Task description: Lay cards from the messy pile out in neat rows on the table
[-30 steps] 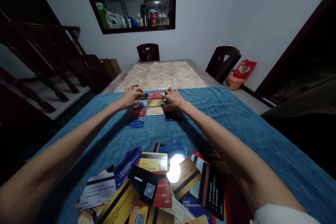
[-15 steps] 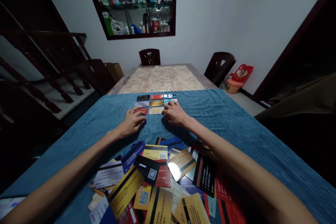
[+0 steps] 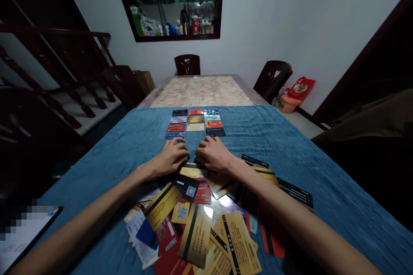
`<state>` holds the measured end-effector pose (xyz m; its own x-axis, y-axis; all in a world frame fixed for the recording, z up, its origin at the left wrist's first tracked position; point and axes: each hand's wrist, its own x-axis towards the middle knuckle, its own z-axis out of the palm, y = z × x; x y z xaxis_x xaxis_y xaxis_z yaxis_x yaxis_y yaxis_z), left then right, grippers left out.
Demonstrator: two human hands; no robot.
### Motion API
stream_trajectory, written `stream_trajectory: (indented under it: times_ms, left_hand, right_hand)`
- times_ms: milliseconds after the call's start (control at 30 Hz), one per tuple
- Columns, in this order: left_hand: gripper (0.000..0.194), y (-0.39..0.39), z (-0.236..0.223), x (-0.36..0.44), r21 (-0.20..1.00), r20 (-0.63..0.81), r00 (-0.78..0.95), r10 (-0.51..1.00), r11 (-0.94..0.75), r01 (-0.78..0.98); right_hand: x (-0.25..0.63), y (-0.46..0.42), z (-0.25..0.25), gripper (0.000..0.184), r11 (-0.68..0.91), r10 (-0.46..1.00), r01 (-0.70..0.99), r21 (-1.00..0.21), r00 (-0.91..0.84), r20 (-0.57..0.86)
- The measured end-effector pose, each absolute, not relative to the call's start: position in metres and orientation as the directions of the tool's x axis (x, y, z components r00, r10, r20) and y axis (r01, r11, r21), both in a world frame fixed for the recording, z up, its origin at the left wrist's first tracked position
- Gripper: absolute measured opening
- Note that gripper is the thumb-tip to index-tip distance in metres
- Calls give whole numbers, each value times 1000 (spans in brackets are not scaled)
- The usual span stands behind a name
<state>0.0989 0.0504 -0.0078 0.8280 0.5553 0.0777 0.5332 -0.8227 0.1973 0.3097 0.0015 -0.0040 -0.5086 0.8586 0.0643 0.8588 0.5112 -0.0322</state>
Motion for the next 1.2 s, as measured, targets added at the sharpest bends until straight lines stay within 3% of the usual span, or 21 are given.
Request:
stream_trajectory:
  times_ms: [200, 500, 933, 1200]
  left_hand:
    - [18, 34, -1, 103, 205, 38, 834, 551, -821, 533]
    - [18, 31, 1, 104, 137, -86, 810, 580, -799, 586]
    - [13, 30, -1, 106, 207, -88, 782, 617, -757, 620]
    - [12, 36, -9, 107, 262, 1, 746, 666, -720, 643]
  right_hand:
    - [302, -18, 0, 26, 502, 862, 860, -89, -506, -31]
    - [302, -26, -5, 27, 455, 885, 884, -103, -462, -53]
    - [300, -25, -11, 27, 414, 907, 901, -131, -420, -22]
    - [306, -22, -16, 25, 406, 914, 903, -141, -404, 47]
